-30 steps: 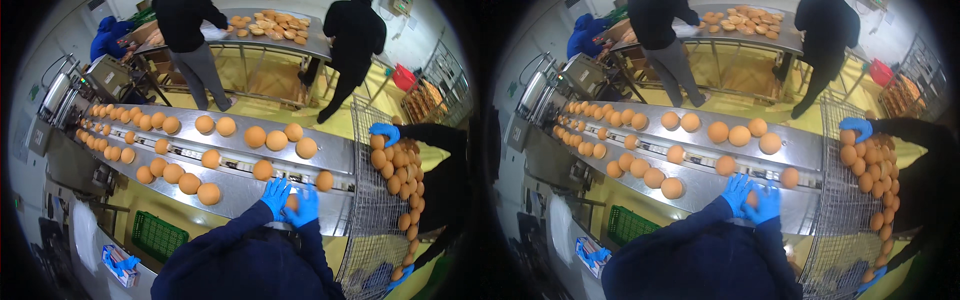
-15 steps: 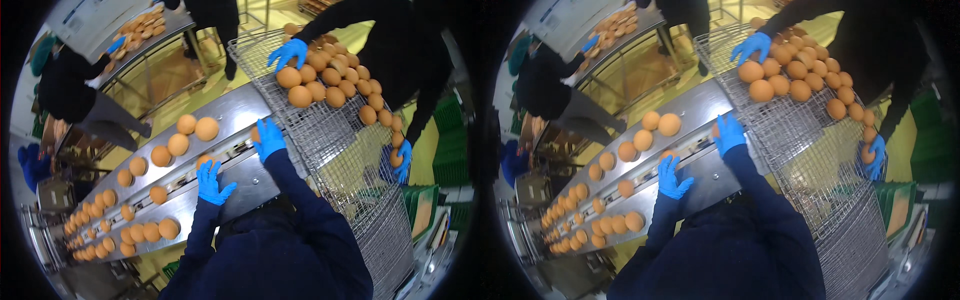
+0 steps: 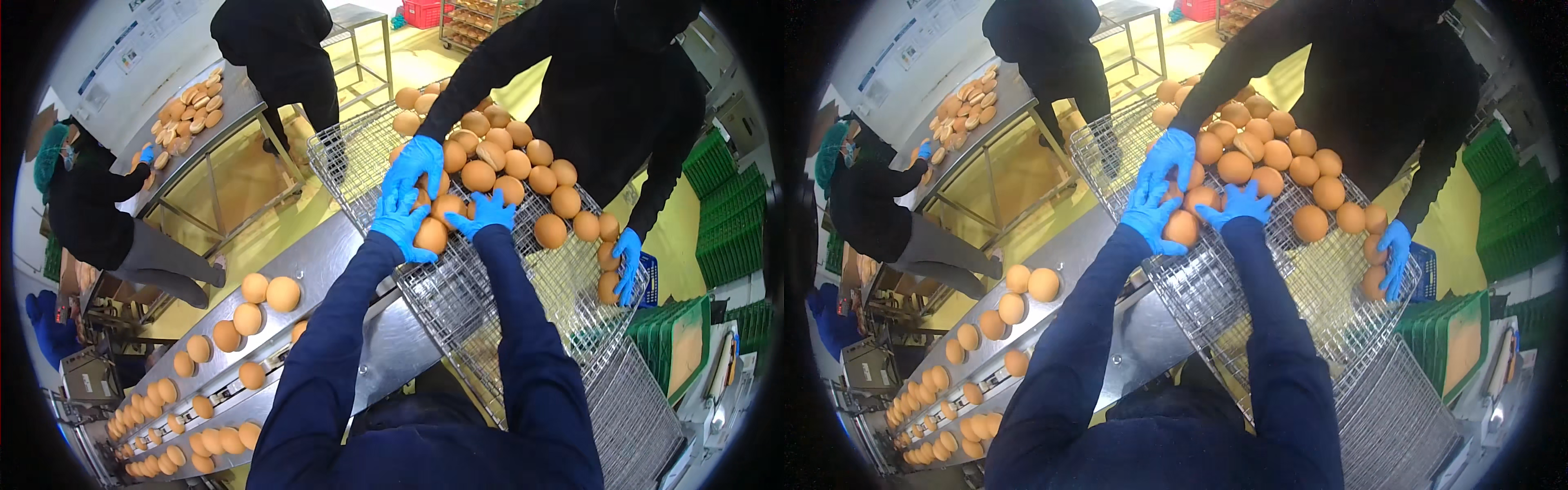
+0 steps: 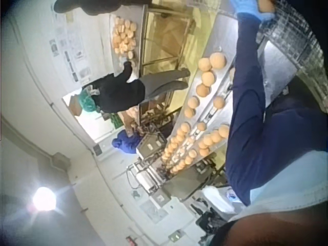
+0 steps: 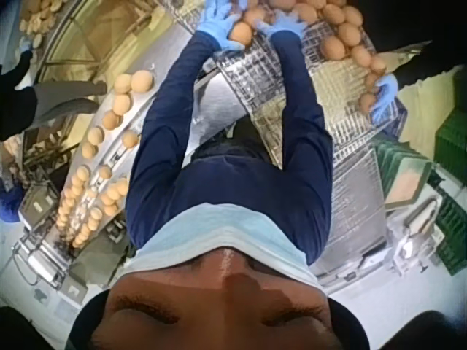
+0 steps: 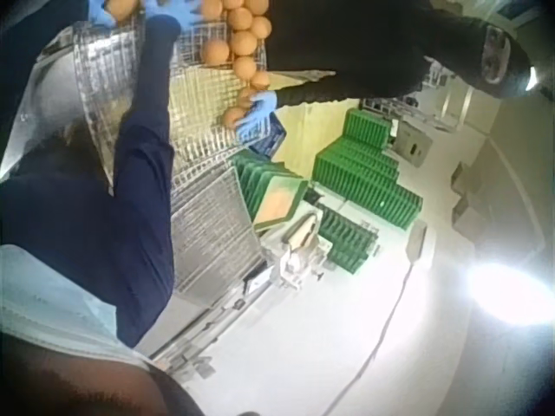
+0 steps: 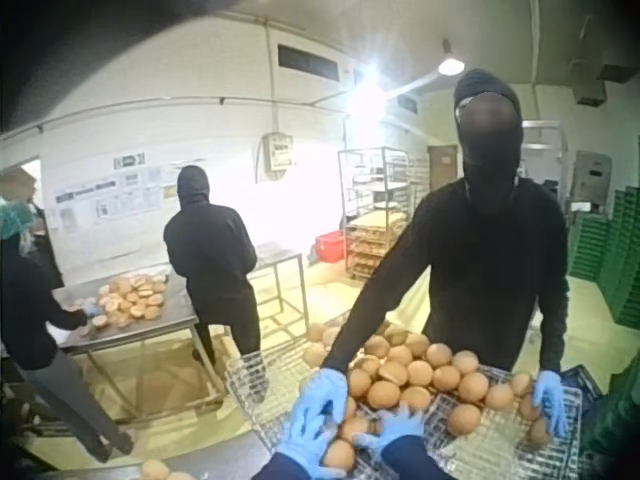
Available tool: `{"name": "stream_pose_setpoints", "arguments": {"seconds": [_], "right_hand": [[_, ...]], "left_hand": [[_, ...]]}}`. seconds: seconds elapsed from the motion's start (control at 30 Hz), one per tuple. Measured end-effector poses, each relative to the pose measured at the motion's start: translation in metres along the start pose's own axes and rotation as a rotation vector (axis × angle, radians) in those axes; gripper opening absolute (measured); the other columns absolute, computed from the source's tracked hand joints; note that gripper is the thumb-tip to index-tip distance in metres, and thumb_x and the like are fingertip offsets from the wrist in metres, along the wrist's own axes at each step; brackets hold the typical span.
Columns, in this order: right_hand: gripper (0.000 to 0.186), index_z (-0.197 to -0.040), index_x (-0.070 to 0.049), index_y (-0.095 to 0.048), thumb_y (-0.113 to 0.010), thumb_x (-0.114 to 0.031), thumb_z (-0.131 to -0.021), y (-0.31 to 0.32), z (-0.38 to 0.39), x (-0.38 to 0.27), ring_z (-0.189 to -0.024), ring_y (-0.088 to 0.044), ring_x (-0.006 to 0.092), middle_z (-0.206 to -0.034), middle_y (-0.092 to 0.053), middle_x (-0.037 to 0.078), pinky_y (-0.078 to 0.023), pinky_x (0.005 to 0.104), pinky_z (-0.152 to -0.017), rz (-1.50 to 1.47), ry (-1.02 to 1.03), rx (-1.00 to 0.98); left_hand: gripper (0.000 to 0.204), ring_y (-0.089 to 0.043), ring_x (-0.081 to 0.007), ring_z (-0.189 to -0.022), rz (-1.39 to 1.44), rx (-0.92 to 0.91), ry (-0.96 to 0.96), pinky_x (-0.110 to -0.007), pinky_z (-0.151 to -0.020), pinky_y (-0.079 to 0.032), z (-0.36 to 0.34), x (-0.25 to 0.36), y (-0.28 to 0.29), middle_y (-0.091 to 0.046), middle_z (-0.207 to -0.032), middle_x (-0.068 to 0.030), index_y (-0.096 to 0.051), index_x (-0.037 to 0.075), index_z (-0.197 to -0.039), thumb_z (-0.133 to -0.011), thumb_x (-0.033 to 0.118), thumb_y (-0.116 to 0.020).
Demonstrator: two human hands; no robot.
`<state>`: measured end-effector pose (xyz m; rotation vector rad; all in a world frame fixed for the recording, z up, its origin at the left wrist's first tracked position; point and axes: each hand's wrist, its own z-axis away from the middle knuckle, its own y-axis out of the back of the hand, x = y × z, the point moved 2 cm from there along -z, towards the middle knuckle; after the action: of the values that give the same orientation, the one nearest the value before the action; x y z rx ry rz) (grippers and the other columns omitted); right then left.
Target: The person sorts bread rolls by moving them from a conveyor belt onto a metal wire rack.
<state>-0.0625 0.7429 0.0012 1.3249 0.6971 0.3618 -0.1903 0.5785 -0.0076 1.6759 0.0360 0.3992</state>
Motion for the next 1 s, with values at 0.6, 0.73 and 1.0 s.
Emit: {"name": "stream_pose_setpoints", "arguments": {"seconds": [0.6, 0.73, 1.0], "right_hand": [[0.085, -0.114, -0.003, -0.063, -0.065, -0.071, -0.062, -0.027, 0.059, 0.061, -0.127, -0.040, 0.0294, -0.138, -0.041, 0.018, -0.032, 0.0440, -0.104, 0.066, -0.157, 0.070], [0.076, -0.113, 0.002, -0.061, -0.085, -0.043, -0.057, -0.070, 0.111, 0.031, -0.120, -0.048, 0.0358, -0.136, -0.040, 0.027, -0.045, 0.0423, -0.095, -0.505, 0.206, 0.174], [0.063, -0.099, 0.003, -0.064, -0.087, -0.036, -0.056, -0.073, 0.200, -0.142, -0.120, -0.047, 0.0328, -0.136, -0.039, 0.025, -0.045, 0.0404, -0.095, -0.672, 0.428, 0.016]], "left_hand": [[0.090, -0.027, -0.0493, -0.127, 0.173, 0.179, 0.150, -0.065, -0.097, -0.031, 0.099, 0.058, 0.007, -0.036, -0.138, -0.0209, -0.060, 0.000, -0.110, -0.051, 0.067, -0.071], [0.094, -0.033, -0.0432, -0.126, 0.225, 0.275, 0.286, -0.053, -0.107, -0.022, 0.200, 0.047, 0.028, -0.043, -0.131, -0.0251, -0.061, -0.003, -0.111, -0.054, 0.072, -0.065], [0.085, -0.040, -0.0416, -0.121, -0.049, 0.260, 0.878, -0.054, -0.105, -0.024, 0.362, -0.025, 0.003, -0.056, -0.117, -0.0254, -0.063, -0.002, -0.102, -0.058, 0.071, -0.064]]}}
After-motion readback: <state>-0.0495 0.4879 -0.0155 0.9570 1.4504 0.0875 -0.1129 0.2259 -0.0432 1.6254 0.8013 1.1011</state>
